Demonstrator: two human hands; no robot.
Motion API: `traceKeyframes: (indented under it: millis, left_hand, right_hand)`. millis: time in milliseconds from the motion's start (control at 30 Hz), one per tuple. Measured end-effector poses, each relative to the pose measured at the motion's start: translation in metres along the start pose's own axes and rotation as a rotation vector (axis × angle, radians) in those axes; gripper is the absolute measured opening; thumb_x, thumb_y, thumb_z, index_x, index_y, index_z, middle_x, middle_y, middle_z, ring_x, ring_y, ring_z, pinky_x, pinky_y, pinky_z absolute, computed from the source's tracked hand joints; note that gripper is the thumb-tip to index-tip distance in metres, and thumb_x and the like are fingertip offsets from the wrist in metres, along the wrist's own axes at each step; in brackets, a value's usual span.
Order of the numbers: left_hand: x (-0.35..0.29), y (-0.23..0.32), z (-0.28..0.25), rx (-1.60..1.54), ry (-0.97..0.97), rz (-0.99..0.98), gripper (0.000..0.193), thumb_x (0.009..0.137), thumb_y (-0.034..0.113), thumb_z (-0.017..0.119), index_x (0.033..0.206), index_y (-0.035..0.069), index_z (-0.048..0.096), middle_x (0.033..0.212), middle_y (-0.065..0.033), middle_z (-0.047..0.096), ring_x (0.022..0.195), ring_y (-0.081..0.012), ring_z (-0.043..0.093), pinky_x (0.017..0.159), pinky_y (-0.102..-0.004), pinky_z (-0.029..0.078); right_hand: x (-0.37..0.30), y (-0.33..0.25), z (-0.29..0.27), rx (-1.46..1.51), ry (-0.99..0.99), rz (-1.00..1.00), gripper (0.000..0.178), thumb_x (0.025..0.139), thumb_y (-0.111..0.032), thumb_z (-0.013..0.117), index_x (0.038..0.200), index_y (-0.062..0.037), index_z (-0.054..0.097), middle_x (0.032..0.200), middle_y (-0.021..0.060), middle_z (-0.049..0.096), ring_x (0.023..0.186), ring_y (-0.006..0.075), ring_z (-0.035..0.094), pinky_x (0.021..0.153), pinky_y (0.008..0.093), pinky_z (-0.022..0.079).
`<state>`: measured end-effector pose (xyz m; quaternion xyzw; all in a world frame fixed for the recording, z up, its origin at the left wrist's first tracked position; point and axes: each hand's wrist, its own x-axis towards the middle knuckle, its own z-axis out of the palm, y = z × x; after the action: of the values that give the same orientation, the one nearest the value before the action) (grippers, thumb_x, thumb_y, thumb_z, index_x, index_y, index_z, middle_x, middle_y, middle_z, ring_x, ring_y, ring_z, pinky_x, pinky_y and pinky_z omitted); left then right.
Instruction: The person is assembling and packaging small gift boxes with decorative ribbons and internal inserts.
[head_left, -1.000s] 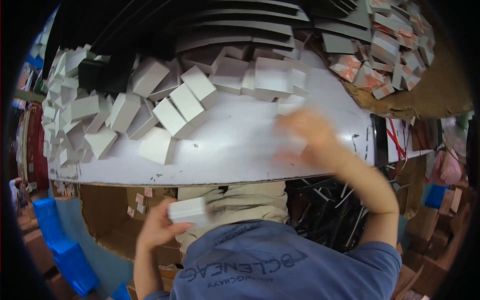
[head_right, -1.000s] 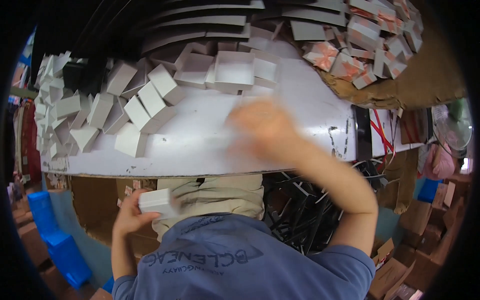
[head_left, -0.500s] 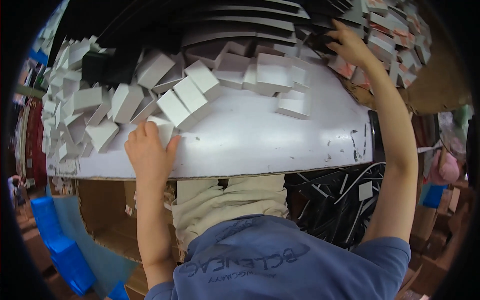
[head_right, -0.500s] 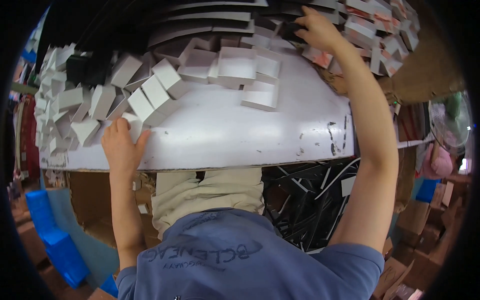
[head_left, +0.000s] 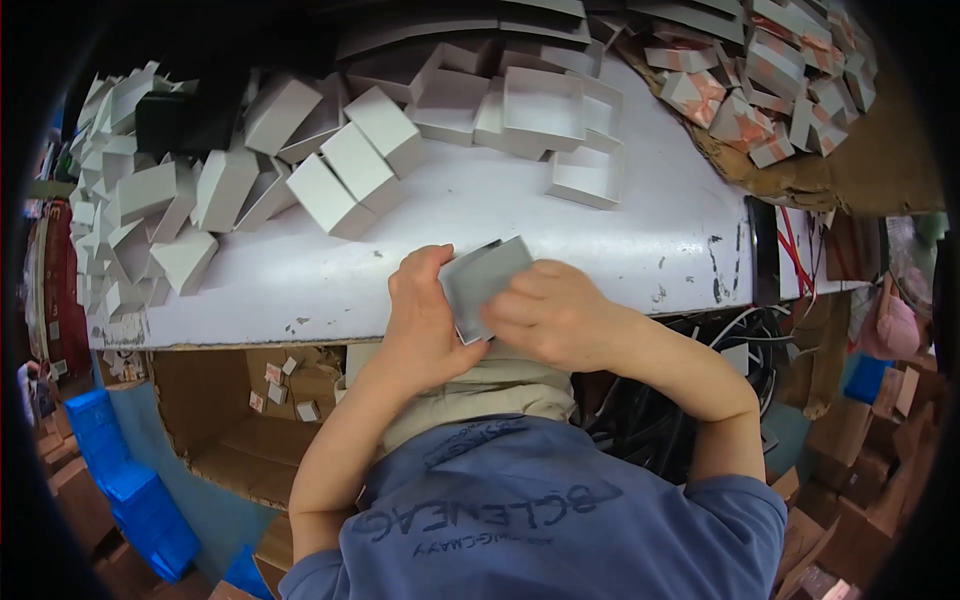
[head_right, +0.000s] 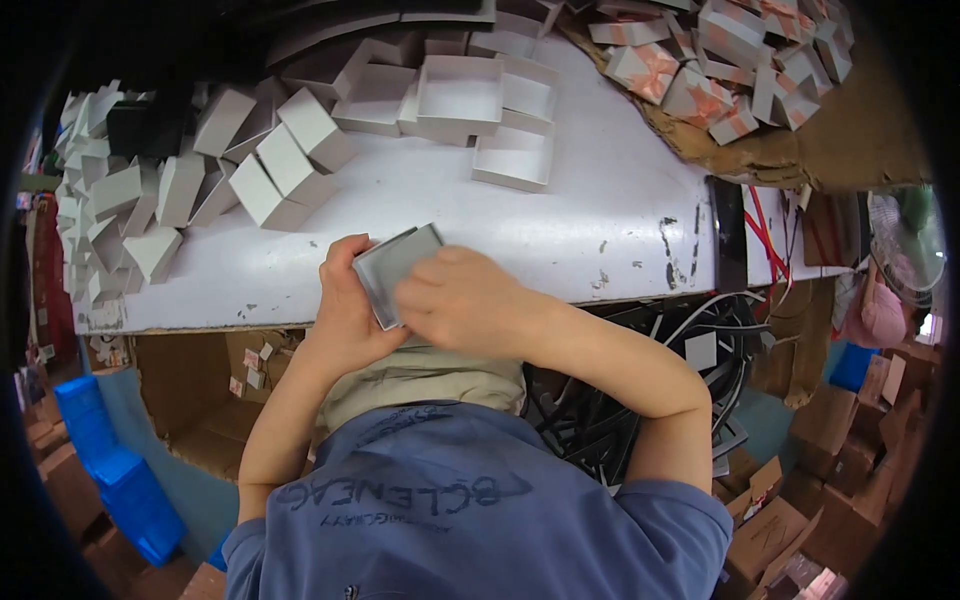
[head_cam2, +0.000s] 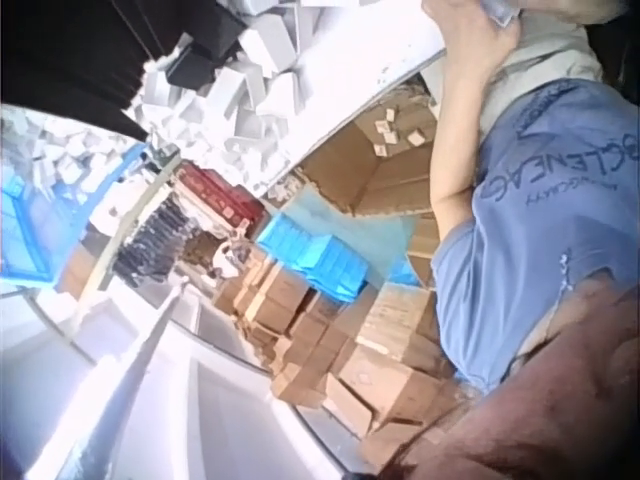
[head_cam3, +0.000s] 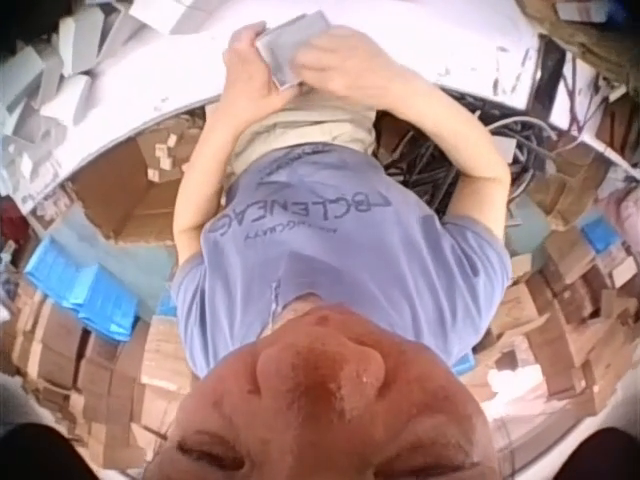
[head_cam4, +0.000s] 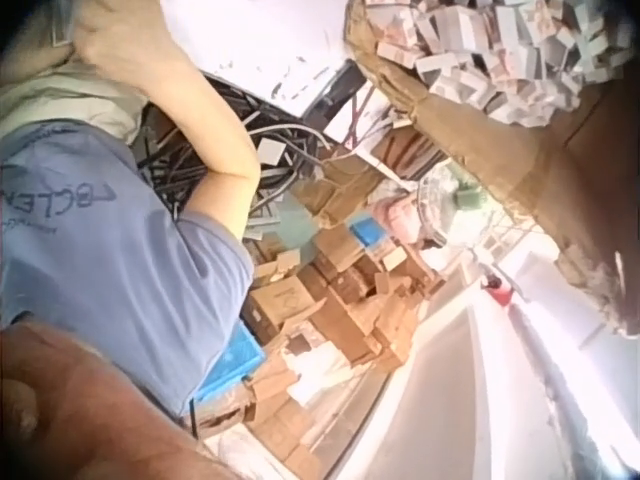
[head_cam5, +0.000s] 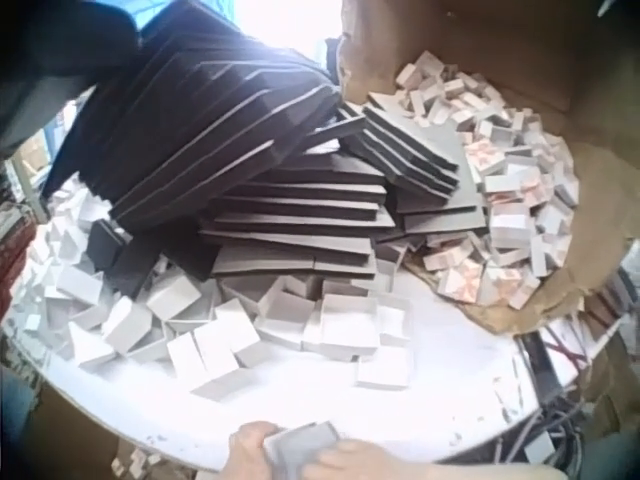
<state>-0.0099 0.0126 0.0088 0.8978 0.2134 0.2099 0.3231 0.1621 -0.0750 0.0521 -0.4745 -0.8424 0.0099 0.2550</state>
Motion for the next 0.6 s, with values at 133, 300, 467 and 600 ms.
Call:
traceKeyframes:
  millis: [133, 300, 467, 600]
  left_hand:
    - [0.0, 0.0, 0.001, -0.043, -0.084, 0.118, 0.09, 0.057, 0.021, 0.078, 0.128, 0.001, 0.025, 0.119, -0.0213, 0.038, 0.109, -0.0379, 0.038, 0.089, -0.0451, 0.035]
    - [-0.019, -0.02, -0.021, 0.039, -0.087, 0.309, 0.053, 0.068, 0.028, 0.071, 0.117, 0.017, 0.054, 0.128, -0.0112, 0.044, 0.118, -0.0395, 0.033, 0.094, -0.0478, 0.031]
    - [-0.003, 0.007, -0.043, 0.249, -0.225, 0.249, 0.043, 0.07, 0.025, 0.07, 0.112, 0.019, 0.061, 0.127, -0.0072, 0.047, 0.119, -0.0383, 0.033, 0.093, -0.0464, 0.034]
    - [-0.006, -0.006, -0.038, 0.111, -0.27, 0.186, 0.043, 0.07, 0.022, 0.07, 0.112, 0.019, 0.061, 0.128, -0.0067, 0.046, 0.121, -0.0378, 0.033, 0.093, -0.0445, 0.033]
  right_hand:
    - [0.005, -0.001, 0.004, 0.234, -0.235, 0.076, 0.021, 0.065, -0.015, 0.061, 0.084, -0.0053, 0.06, 0.077, 0.0041, 0.052, 0.072, 0.0204, 0.056, 0.065, 0.0324, 0.045]
    - [-0.035, 0.118, -0.066, -0.164, 0.305, 0.546, 0.033, 0.071, -0.014, 0.068, 0.1, -0.0038, 0.057, 0.105, 0.0115, 0.059, 0.099, 0.0286, 0.055, 0.083, 0.0365, 0.044]
    - [-0.09, 0.207, -0.095, -0.911, 0.027, 0.962, 0.047, 0.061, -0.024, 0.069, 0.102, -0.0081, 0.053, 0.107, 0.0112, 0.055, 0.116, 0.0297, 0.041, 0.099, 0.0526, 0.024]
    - [-0.073, 0.174, -0.094, -0.835, 0.013, 1.081, 0.052, 0.063, -0.033, 0.068, 0.106, -0.0087, 0.051, 0.109, 0.0123, 0.054, 0.118, 0.0295, 0.038, 0.099, 0.0567, 0.016]
